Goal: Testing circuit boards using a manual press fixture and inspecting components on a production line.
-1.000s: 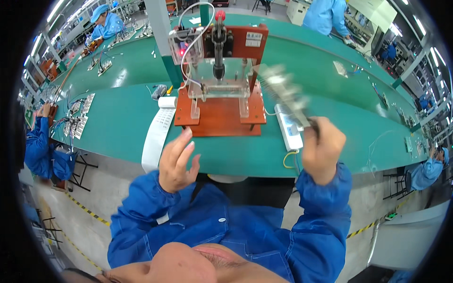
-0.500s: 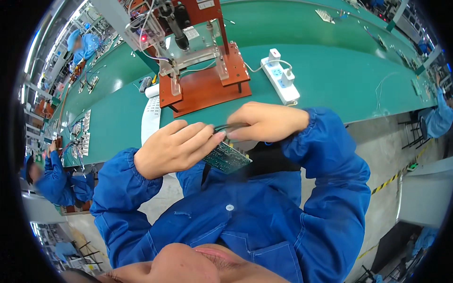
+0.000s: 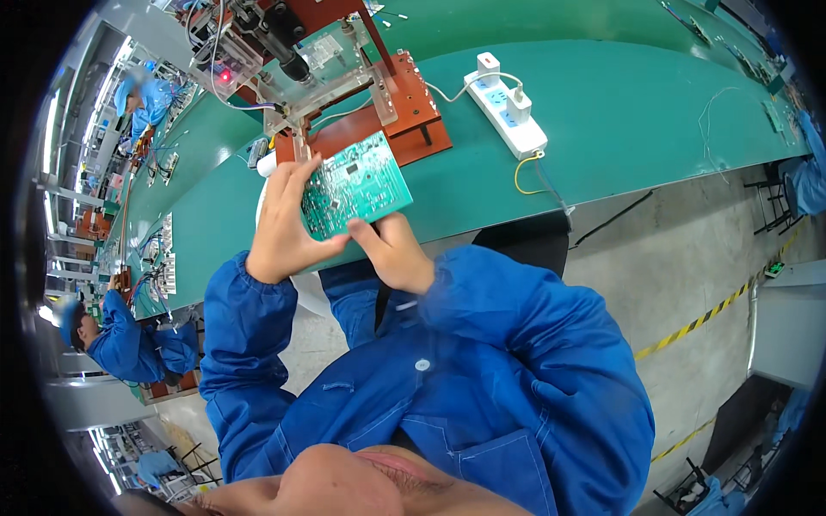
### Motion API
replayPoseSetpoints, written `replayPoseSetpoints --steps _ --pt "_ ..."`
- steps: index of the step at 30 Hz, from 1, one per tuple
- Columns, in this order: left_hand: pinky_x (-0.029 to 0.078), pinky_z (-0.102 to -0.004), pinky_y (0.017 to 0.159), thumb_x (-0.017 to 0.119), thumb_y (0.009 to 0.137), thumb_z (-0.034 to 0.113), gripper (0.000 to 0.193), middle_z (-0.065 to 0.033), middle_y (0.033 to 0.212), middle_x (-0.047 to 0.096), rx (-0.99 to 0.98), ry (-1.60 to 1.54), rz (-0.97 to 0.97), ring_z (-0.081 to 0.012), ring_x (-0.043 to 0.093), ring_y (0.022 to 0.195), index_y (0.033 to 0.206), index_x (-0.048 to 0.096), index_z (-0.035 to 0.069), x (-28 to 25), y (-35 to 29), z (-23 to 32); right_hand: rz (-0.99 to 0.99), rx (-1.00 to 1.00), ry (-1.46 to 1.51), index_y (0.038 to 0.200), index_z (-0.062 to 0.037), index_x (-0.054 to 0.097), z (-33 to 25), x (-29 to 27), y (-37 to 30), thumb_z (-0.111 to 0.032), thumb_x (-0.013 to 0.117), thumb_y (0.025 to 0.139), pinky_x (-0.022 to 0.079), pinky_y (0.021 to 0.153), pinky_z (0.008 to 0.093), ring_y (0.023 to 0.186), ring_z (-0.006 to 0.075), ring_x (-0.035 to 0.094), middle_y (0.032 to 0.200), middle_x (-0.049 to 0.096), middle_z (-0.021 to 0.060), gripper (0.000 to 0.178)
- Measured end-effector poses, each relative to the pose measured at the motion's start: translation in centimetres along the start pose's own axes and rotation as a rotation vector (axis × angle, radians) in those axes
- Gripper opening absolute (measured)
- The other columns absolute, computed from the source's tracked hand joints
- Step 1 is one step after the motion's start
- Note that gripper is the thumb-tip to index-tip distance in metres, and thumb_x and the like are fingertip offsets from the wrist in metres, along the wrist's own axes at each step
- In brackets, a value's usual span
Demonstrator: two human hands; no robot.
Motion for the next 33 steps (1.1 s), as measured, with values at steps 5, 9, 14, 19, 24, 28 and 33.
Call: replayPoseSetpoints --steps 5,9,14,19,24,28,33 --pt "0.049 -0.0435 0.097 0.08 0.075 0.017 0.068 -0.022 0.125 0.059 -0.032 0.121 0.162 -0.0389 0.059 0.114 0.135 0.055 -0.002 -4.6 -0.2 1.4 0.049 -0.044 -0.208 0.11 0.0069 0.064 -0.8 0.4 4.1 -0.03 0.055 0.104 0.051 0.081 0.0399 0.086 0.0283 0.067 0.094 0.07 0.0202 0.038" --pt "0.052 -0.0373 0.079 0.074 0.079 0.007 0.036 -0.0166 0.105 0.066 -0.049 0.103 0.4 -0.0314 0.065 0.095 0.114 0.066 0.001 -8.3 1.2 1.1 0.093 -0.124 -0.282 0.117 0.0054 0.062 1.3 -0.5 9.9 -0.036 0.052 0.107 0.047 0.077 0.0316 0.085 0.0133 0.056 0.097 0.065 0.0056 0.044" --pt "0.046 -0.0359 0.067 0.07 0.083 0.01 0.021 -0.0104 0.085 0.065 0.178 0.309 0.643 -0.0239 0.064 0.083 0.104 0.068 0.003 -12.9 8.2 2.1 0.065 0.276 -0.401 0.111 0.0076 0.064 5.2 -2.6 11.9 -0.053 0.059 0.101 0.05 0.084 0.0415 0.089 0.0323 0.065 0.098 0.07 0.0222 0.061" --pt "0.053 -0.0435 0.077 0.061 0.094 0.027 0.031 -0.0225 0.093 0.071 -0.121 0.498 0.474 -0.0347 0.069 0.084 0.101 0.069 -0.003 -16.6 19.1 1.8 0.06 0.001 -0.264 0.126 0.0036 0.061 3.7 -1.9 12.1 -0.046 0.06 0.102 0.045 0.099 0.0411 0.112 0.0343 0.061 0.12 0.066 0.0224 0.056" --pt "0.054 -0.0429 0.079 0.06 0.094 0.028 0.034 -0.0249 0.103 0.071 -0.371 0.317 -0.135 -0.0371 0.07 0.092 0.109 0.069 -0.001 -13.4 24.2 -5.9 0.013 -0.017 -0.33 0.138 -0.0025 0.056 3.1 -1.7 12.4 -0.041 0.062 0.101 0.04 0.11 0.0414 0.131 0.0369 0.053 0.14 0.059 0.0199 0.054" --pt "0.054 -0.0468 0.082 0.059 0.09 0.024 0.036 -0.0264 0.108 0.071 -0.211 0.448 0.342 -0.044 0.067 0.099 0.117 0.069 0.001 -15.6 22.0 -3.8 -0.009 0.05 -0.311 0.139 0.0006 0.055 2.7 -1.3 12.1 -0.035 0.057 0.105 0.034 0.114 0.0368 0.132 0.025 0.05 0.142 0.058 0.014 0.049" --pt "0.056 -0.0384 0.078 0.064 0.072 -0.01 0.03 -0.0127 0.1 0.075 0.49 0.249 0.94 -0.0325 0.073 0.087 0.098 0.065 0.004 -7.9 11.0 1.8 0.063 0.048 -0.375 0.135 0.0033 0.057 1.6 -2.3 11.8 -0.044 0.06 0.103 0.038 0.109 0.0371 0.128 0.0251 0.052 0.137 0.06 0.017 0.058"
Point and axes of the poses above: each hand's wrist, its own y-axis towards the middle knuckle, its own x-axis out of the palm, z = x × y, the point moved 8 cm from there along y, towards the middle knuckle
